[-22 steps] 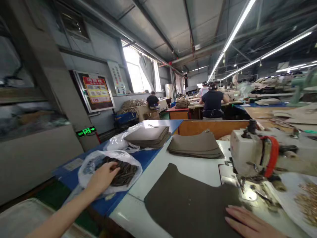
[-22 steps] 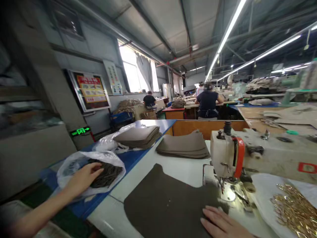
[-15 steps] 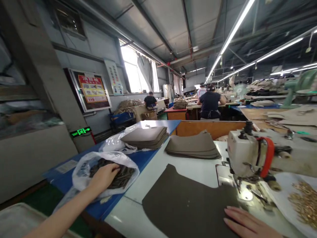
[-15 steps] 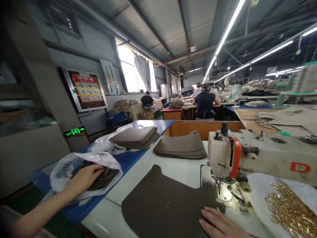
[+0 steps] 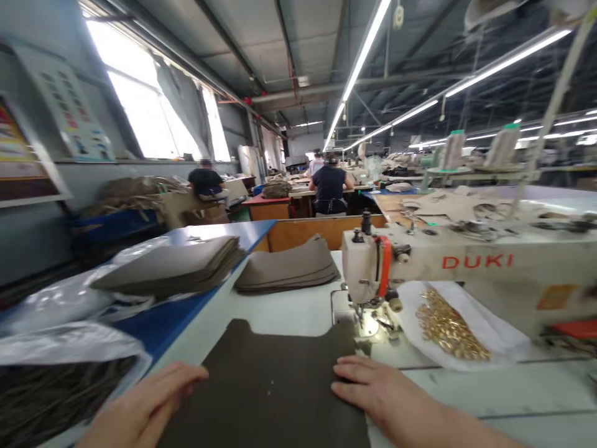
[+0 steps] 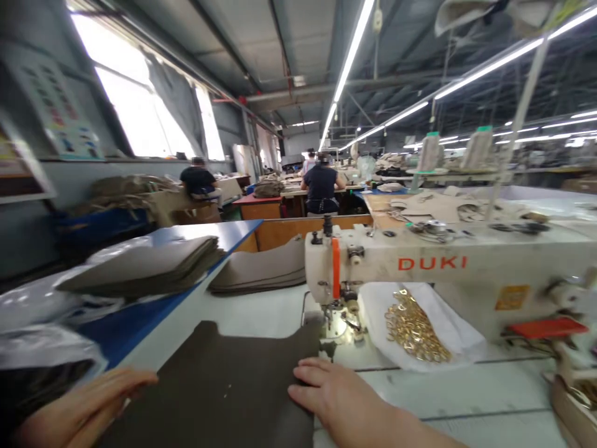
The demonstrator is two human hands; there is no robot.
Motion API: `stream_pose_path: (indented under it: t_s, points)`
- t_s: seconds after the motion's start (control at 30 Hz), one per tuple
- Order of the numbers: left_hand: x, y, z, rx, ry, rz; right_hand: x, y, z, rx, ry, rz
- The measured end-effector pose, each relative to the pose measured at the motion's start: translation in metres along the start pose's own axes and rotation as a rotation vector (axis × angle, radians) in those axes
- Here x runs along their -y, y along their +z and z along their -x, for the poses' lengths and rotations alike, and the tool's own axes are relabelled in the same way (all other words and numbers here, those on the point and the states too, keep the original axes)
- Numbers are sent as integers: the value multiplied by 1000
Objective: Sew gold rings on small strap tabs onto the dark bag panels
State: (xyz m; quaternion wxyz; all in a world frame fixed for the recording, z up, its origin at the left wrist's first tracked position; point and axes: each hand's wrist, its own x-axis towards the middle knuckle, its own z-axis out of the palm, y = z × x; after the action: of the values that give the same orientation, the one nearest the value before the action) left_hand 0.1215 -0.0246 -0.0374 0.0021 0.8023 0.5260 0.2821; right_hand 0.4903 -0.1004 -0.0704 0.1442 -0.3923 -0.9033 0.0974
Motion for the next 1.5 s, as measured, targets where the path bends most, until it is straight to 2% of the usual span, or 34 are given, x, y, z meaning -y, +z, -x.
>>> stream_pose_path:
  t_s: [0.13, 0.23, 0.33, 0.4, 0.47, 0.5, 0.57, 0.63, 0.7, 0.83, 1.13, 1.27, 1.5]
  points:
    - [-74, 64, -33, 234, 207, 244, -1, 1, 1, -40, 12, -15]
    - [-117, 102, -59, 309, 257, 340, -4, -1, 9, -10, 4, 79]
    - [-131, 129, -72, 332, 275, 400, -17, -16, 32, -72, 107, 180]
    - [-129, 139, -75, 330, 264, 426, -32, -33, 56, -192, 332, 261]
    - [-125, 142, -76, 336, 222, 442, -49, -51, 83, -253, 619, 384]
    - [-122, 143, -77, 345, 197, 447, -56, -58, 95, -239, 771, 457]
    - [-118, 145, -79, 361, 161, 454, -67, -69, 113, -128, 1032, 531]
    - [-114, 149, -80, 366, 150, 455, -71, -74, 123, -14, 1168, 555]
    - [-108, 156, -80, 359, 149, 447, -70, -76, 125, 34, 1201, 571]
    - [-103, 166, -76, 323, 124, 444, -71, -80, 122, 22, 1223, 607]
    - [-120, 152, -75, 306, 103, 482, -82, -79, 122, -4, 1238, 602]
    - [-122, 150, -74, 285, 103, 483, -77, -80, 129, -26, 1201, 580]
    - [-120, 152, -72, 277, 114, 504, -62, -76, 157, -44, 1151, 570]
